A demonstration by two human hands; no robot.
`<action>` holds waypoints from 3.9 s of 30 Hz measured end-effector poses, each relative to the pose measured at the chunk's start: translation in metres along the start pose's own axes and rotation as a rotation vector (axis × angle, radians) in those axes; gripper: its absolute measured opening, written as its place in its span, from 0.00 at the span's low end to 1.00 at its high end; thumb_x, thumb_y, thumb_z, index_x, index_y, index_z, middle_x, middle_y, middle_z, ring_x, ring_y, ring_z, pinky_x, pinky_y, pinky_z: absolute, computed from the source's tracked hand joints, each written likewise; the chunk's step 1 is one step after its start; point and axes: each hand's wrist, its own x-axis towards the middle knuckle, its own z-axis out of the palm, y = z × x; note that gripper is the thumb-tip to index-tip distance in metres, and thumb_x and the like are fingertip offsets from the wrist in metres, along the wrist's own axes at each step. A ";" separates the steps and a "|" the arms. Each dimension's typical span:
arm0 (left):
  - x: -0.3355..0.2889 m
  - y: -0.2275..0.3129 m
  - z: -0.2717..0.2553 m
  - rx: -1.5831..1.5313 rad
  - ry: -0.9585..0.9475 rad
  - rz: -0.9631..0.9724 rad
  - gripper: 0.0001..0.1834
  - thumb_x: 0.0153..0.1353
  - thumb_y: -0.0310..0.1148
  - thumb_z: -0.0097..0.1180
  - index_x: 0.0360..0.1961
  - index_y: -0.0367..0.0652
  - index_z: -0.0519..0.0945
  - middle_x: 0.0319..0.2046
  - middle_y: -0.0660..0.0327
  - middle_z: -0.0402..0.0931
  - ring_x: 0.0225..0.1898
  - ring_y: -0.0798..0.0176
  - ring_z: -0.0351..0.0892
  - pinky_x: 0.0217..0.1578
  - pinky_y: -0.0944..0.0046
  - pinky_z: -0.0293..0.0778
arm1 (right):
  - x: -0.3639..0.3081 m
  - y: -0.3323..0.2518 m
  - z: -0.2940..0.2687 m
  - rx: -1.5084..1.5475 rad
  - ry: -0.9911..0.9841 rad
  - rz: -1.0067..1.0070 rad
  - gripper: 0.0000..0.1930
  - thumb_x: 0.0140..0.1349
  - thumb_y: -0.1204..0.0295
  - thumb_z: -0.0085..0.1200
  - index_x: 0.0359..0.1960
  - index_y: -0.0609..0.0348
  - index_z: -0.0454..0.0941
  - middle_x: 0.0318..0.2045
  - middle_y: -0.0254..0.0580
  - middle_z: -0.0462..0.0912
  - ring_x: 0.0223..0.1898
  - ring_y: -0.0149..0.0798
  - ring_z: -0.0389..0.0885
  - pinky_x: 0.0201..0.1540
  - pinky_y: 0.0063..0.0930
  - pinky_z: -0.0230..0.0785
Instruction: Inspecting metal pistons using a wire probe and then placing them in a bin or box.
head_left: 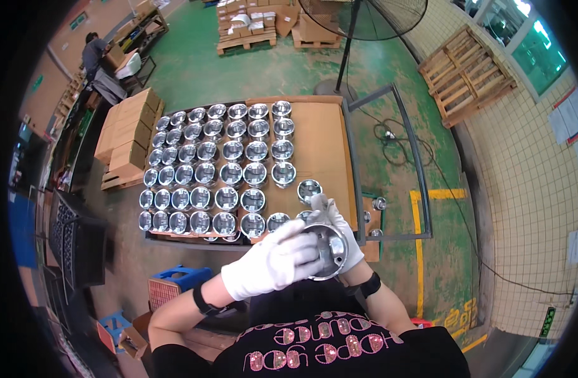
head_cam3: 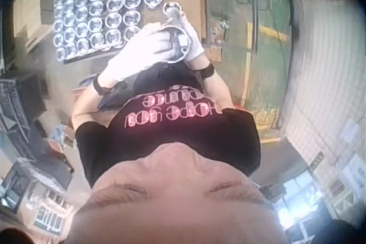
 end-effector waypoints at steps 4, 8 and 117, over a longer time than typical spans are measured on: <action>-0.035 0.053 0.050 -0.310 0.482 -0.879 0.53 0.41 0.27 0.80 0.70 0.38 0.65 0.60 0.49 0.73 0.64 0.46 0.75 0.65 0.48 0.72 | 0.001 0.011 0.034 0.193 -0.031 -0.056 0.19 0.76 0.54 0.51 0.63 0.42 0.77 0.54 0.28 0.86 0.44 0.35 0.79 0.58 0.41 0.75; -0.019 0.073 0.064 -1.188 0.711 -0.914 0.66 0.48 0.30 0.78 0.79 0.38 0.41 0.69 0.49 0.65 0.72 0.59 0.65 0.69 0.58 0.67 | 0.012 0.017 0.042 -0.004 -0.106 -0.233 0.20 0.77 0.51 0.48 0.60 0.48 0.77 0.54 0.33 0.85 0.46 0.37 0.81 0.57 0.41 0.77; -0.053 0.004 -0.012 -0.660 0.362 -0.758 0.38 0.42 0.38 0.78 0.57 0.39 0.78 0.50 0.55 0.82 0.52 0.56 0.83 0.57 0.58 0.77 | -0.013 -0.005 0.200 -2.177 -0.420 -0.701 0.18 0.77 0.63 0.49 0.30 0.59 0.81 0.25 0.37 0.85 0.27 0.38 0.85 0.42 0.33 0.74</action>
